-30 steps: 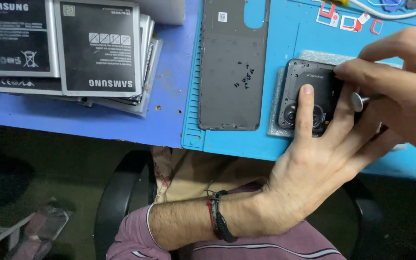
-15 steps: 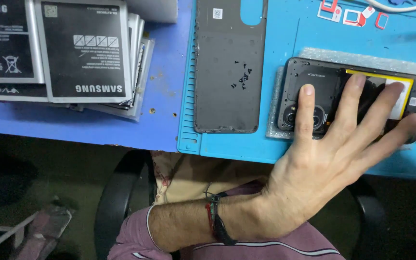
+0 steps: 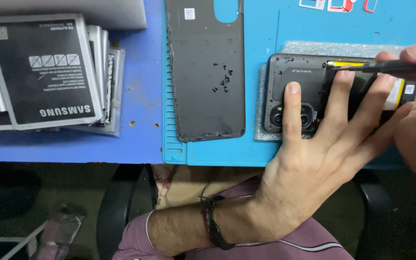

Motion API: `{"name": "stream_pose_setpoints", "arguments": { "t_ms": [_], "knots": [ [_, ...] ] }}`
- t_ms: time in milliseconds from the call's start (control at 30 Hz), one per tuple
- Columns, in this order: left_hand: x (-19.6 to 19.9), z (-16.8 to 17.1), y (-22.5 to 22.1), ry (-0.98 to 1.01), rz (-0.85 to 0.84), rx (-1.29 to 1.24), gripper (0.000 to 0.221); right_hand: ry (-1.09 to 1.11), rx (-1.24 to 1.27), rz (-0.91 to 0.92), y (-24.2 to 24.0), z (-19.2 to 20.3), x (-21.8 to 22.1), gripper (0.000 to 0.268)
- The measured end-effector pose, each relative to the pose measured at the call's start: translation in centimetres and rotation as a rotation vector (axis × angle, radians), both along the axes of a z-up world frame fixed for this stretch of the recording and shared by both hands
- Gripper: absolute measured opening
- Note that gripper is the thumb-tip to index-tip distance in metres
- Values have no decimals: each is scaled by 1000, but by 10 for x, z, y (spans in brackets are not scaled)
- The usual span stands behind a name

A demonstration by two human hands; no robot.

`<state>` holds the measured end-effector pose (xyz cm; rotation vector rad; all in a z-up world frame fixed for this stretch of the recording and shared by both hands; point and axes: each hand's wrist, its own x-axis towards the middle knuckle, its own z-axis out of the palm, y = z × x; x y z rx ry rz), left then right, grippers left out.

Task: Reassembling a smartphone by positioning the internal housing and securing it with multiple screws using a screwdriver.

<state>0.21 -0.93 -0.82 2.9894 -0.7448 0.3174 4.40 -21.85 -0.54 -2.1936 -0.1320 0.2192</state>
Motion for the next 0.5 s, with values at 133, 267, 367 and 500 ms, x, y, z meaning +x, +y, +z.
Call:
{"name": "stream_pose_setpoints", "arguments": {
  "t_ms": [133,267,367,500],
  "knots": [
    [-1,1,1,18,3,-26,57,-70,-175,70,22,22,1,36],
    [-1,0,2,13,-9,-18,58,-88,-213,26,28,18,-1,38],
    [-1,-2,-1,17,-12,-28,61,-124,-227,24,31,16,2,33],
    [-1,-2,0,10,-12,-24,61,-255,-241,79,16,-4,2,29]
  ]
}}
